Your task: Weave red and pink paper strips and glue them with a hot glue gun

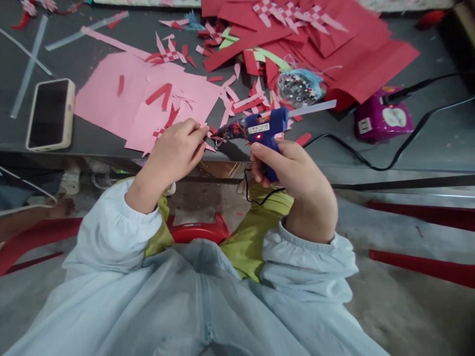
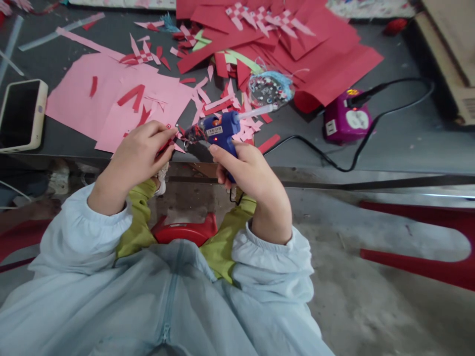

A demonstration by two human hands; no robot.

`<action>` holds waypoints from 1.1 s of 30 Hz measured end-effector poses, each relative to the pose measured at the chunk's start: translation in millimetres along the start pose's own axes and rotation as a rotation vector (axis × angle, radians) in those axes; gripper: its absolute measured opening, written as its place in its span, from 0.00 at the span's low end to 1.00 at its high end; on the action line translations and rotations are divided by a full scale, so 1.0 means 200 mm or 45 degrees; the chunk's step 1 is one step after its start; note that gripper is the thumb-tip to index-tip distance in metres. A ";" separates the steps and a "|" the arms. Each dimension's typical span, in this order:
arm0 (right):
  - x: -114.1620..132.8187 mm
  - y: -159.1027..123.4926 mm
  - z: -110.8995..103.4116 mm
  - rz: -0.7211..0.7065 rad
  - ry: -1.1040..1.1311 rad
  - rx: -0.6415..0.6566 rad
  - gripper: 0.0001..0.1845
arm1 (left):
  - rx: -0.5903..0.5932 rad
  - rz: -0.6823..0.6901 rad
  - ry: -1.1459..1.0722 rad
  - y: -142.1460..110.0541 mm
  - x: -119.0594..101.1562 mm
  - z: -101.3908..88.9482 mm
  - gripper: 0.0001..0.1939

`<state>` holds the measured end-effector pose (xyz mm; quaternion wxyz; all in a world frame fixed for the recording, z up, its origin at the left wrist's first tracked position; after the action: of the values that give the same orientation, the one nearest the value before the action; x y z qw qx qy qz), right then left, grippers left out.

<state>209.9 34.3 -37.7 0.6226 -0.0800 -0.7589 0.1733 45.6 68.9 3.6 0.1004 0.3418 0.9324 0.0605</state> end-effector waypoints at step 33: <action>0.02 -0.04 -0.06 0.031 0.120 -0.056 0.22 | 0.007 -0.100 -0.049 -0.01 0.02 -0.01 0.12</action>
<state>221.8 29.8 -28.9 0.6537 -0.1109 -0.7312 0.1601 40.3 70.3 4.7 0.1197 0.3062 0.9432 0.0472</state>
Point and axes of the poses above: each hand's wrist, its own y-axis towards the middle knuckle, its own z-axis out of the palm, x = y × z, the point moved 10 cm from there along y, towards the middle knuckle, and after that the axes turned 1 degree about x, right-handed, at the moved point
